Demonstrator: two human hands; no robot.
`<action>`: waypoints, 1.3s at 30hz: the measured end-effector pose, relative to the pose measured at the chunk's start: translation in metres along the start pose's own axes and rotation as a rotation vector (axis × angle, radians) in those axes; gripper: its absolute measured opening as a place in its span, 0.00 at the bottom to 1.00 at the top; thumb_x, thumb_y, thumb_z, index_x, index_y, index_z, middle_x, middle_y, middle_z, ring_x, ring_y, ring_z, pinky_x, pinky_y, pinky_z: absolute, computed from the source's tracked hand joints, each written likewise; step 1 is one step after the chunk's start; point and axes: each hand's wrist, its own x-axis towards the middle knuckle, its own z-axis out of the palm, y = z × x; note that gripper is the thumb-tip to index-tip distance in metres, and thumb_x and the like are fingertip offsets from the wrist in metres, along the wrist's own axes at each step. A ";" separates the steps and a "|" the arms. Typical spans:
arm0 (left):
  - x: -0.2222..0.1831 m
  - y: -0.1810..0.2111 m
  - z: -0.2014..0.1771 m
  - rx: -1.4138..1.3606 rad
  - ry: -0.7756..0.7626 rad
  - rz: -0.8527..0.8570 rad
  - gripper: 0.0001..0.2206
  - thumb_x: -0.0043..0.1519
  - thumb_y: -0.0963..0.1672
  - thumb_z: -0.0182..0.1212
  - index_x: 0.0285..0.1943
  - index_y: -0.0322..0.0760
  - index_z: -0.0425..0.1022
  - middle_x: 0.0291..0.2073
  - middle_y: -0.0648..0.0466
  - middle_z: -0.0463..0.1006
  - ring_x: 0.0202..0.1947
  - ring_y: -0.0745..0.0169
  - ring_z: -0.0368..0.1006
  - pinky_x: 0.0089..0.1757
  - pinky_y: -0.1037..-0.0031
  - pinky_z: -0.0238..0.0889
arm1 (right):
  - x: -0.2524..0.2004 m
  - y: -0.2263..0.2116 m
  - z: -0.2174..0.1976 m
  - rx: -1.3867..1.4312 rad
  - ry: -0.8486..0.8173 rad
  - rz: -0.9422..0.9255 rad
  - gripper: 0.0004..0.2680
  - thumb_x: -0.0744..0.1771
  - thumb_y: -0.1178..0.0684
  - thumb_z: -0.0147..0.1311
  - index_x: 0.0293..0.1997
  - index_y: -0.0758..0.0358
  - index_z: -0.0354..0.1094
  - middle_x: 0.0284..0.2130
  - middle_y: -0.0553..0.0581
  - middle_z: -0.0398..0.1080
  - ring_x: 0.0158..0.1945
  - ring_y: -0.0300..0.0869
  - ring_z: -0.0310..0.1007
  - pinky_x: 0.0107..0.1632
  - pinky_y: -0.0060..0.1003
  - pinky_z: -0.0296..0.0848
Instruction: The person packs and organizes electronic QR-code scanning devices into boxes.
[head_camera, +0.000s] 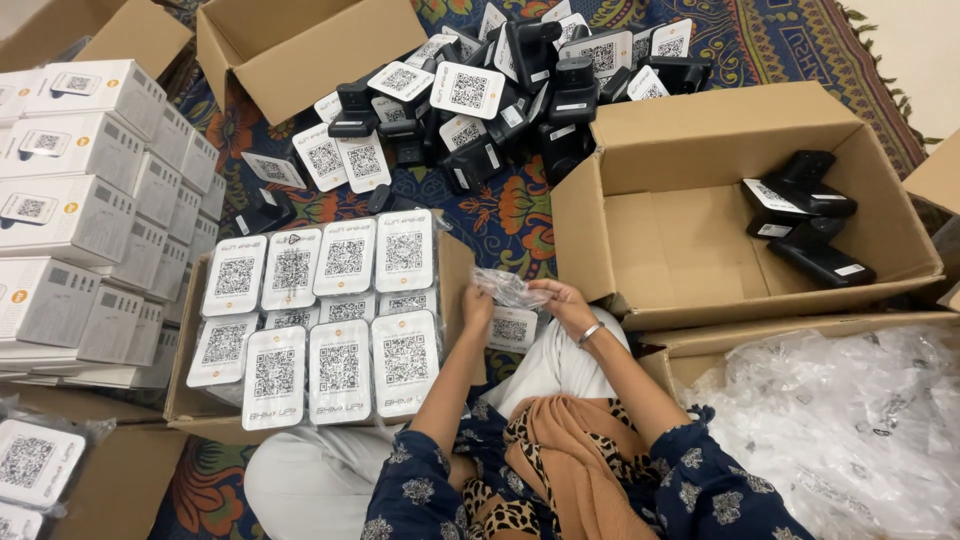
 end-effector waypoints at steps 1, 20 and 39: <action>-0.005 0.006 0.002 -0.001 -0.001 0.000 0.13 0.65 0.41 0.55 0.55 0.29 0.75 0.47 0.47 0.81 0.47 0.57 0.75 0.47 0.67 0.66 | 0.001 0.001 -0.002 -0.001 0.001 0.000 0.16 0.65 0.70 0.49 0.60 0.69 0.69 0.50 0.54 0.76 0.52 0.37 0.74 0.57 0.32 0.69; -0.040 0.030 -0.005 0.436 -0.123 0.166 0.15 0.59 0.42 0.63 0.54 0.30 0.72 0.31 0.40 0.83 0.34 0.48 0.81 0.38 0.62 0.70 | 0.036 0.029 0.004 -0.078 -0.116 0.025 0.18 0.65 0.67 0.54 0.63 0.65 0.67 0.43 0.53 0.76 0.44 0.34 0.74 0.49 0.27 0.72; -0.058 0.105 0.010 1.246 -0.463 0.596 0.22 0.58 0.38 0.60 0.63 0.47 0.71 0.64 0.56 0.71 0.60 0.51 0.69 0.60 0.49 0.54 | 0.056 0.056 -0.001 -0.100 0.332 0.012 0.09 0.71 0.51 0.50 0.51 0.63 0.71 0.39 0.50 0.73 0.43 0.36 0.68 0.48 0.31 0.67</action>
